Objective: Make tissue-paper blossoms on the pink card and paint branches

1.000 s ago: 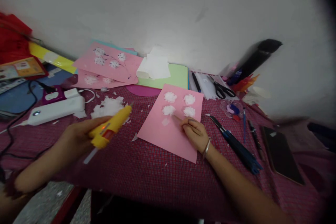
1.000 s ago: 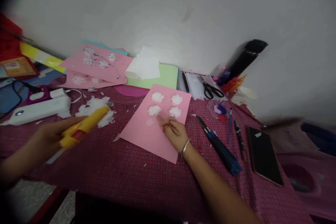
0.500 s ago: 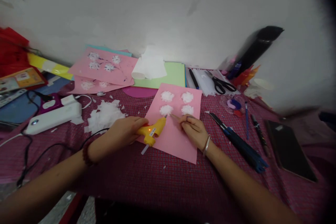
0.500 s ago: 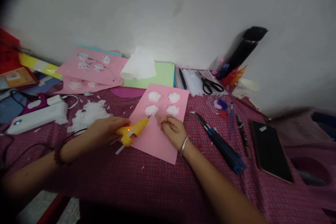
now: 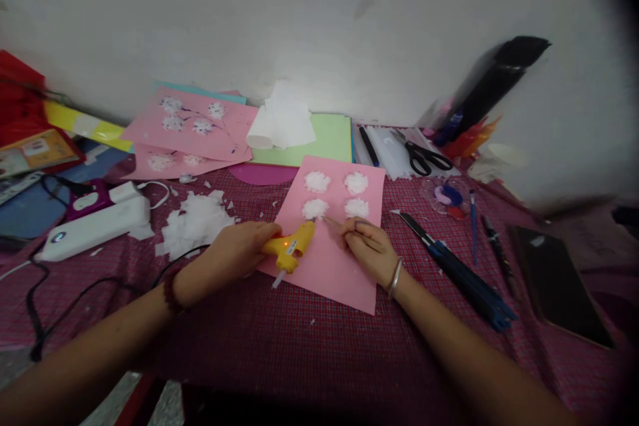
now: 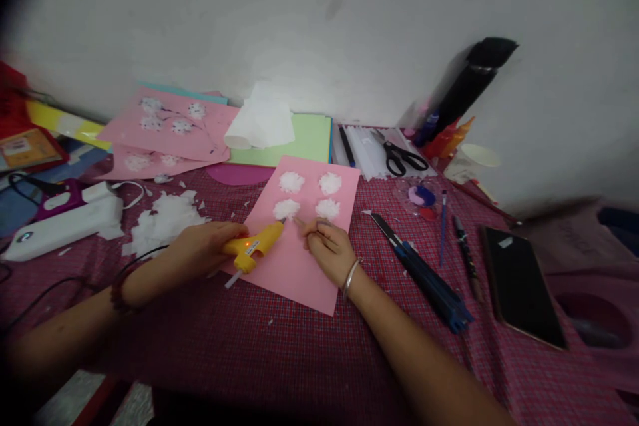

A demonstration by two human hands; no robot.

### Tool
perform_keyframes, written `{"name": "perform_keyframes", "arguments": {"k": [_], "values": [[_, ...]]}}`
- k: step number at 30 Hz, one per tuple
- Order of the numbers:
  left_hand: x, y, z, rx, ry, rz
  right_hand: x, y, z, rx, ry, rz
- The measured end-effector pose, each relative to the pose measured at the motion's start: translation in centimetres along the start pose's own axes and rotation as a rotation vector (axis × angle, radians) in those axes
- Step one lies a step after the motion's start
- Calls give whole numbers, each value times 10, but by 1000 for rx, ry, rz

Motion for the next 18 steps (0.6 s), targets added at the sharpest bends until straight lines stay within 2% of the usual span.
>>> {"name": "perform_keyframes", "arguments": {"k": [5, 18], "values": [[3, -3, -3, -12, 0, 23, 0, 0, 1, -22, -3, 4], [3, -6, 0, 58, 0, -16, 0, -1, 2, -8, -2, 4]]}}
Point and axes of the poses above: each hand's wrist, its own x-axis towards the middle knuckle, its own y-axis out of the back of the hand, z = x × y, the point moved 5 cm from there along x, towards the middle knuckle, and after that the axes turned 3 degrees about x, right-handed, at the moved point
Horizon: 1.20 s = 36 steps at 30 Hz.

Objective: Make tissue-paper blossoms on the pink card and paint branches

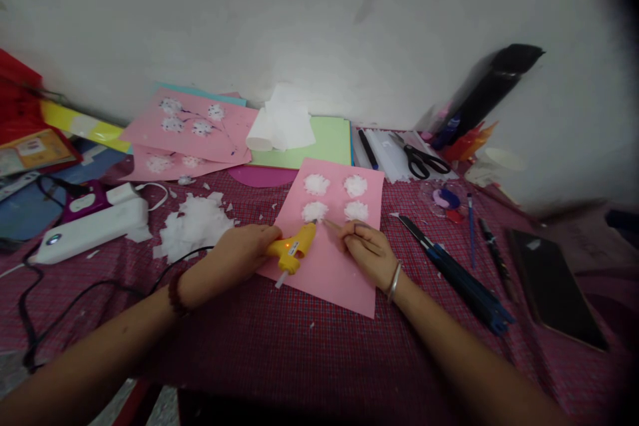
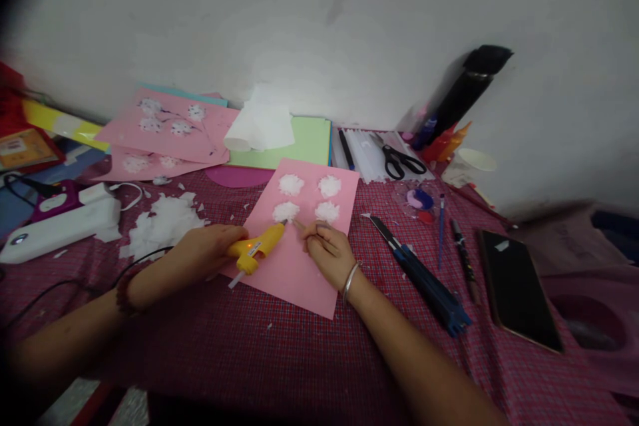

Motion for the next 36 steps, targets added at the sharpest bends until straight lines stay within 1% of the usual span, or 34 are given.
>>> {"name": "perform_keyframes", "arguments": {"k": [9, 17, 19, 22, 24, 28, 33, 36], "values": [[1, -8, -5, 31, 19, -14, 0, 1, 3, -13, 5, -1], [0, -7, -4, 26, 23, -33, 0, 1, 3, -10, -7, -2], [-1, -5, -3, -9, 37, -60, 0, 1, 3, -13, -8, 0], [-2, -2, -1, -123, 68, -120, 0, 1, 4, -21, -16, 4], [-2, 2, 1, -192, 74, -133, 0, 1, 4, -21, -19, 0], [-1, 1, 1, -221, 59, -117, 1, 1, 2, -34, -5, 4], [0, -10, -2, -117, 70, -57, 1, 0, 1, -43, 12, -3], [0, -12, -1, -61, 69, -35, 1, 0, 4, -40, 6, 3]]}}
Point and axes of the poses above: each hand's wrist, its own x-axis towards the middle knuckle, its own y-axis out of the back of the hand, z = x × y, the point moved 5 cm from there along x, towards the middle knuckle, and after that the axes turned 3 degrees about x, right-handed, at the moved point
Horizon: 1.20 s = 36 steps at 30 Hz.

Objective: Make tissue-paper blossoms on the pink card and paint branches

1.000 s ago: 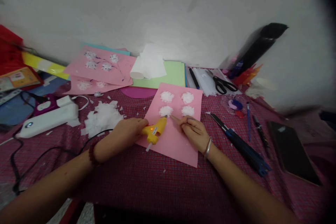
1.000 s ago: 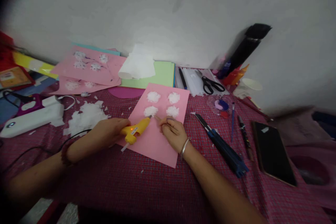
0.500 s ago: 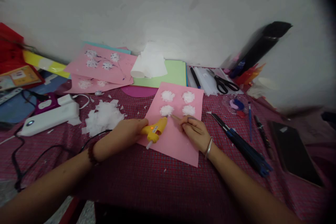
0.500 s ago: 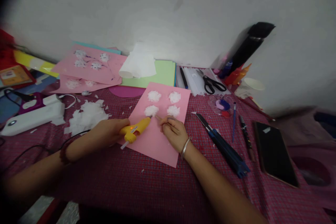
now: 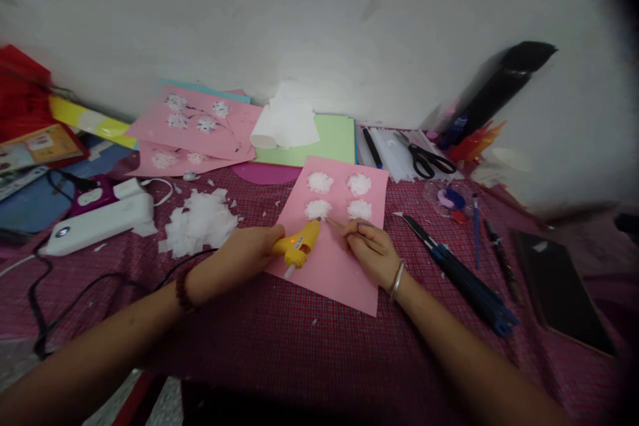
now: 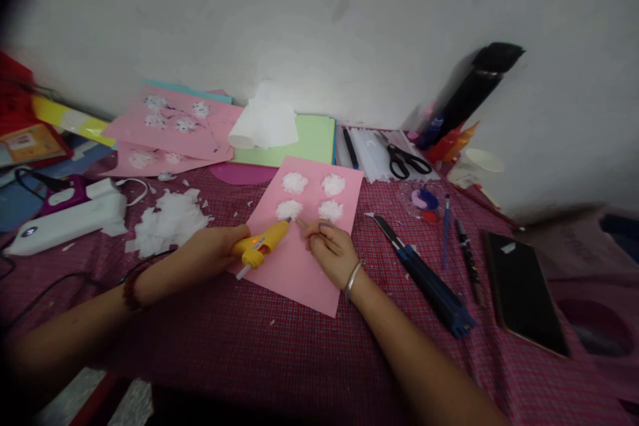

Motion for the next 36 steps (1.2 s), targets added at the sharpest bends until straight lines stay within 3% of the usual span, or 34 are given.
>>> {"name": "perform_keyframes", "arguments": {"k": [14, 24, 30, 36], "values": [[-1, -1, 1, -39, -6, 11, 0, -1, 0, 14, 0, -13], [-2, 5, -1, -232, 19, -80, 0, -1, -1, -11, -24, -12], [0, 20, 2, -414, -19, -22, 0, 0, 1, -5, -26, -14], [4, 36, 8, -476, -122, -134, 0, -1, 3, -30, -7, -20]]}}
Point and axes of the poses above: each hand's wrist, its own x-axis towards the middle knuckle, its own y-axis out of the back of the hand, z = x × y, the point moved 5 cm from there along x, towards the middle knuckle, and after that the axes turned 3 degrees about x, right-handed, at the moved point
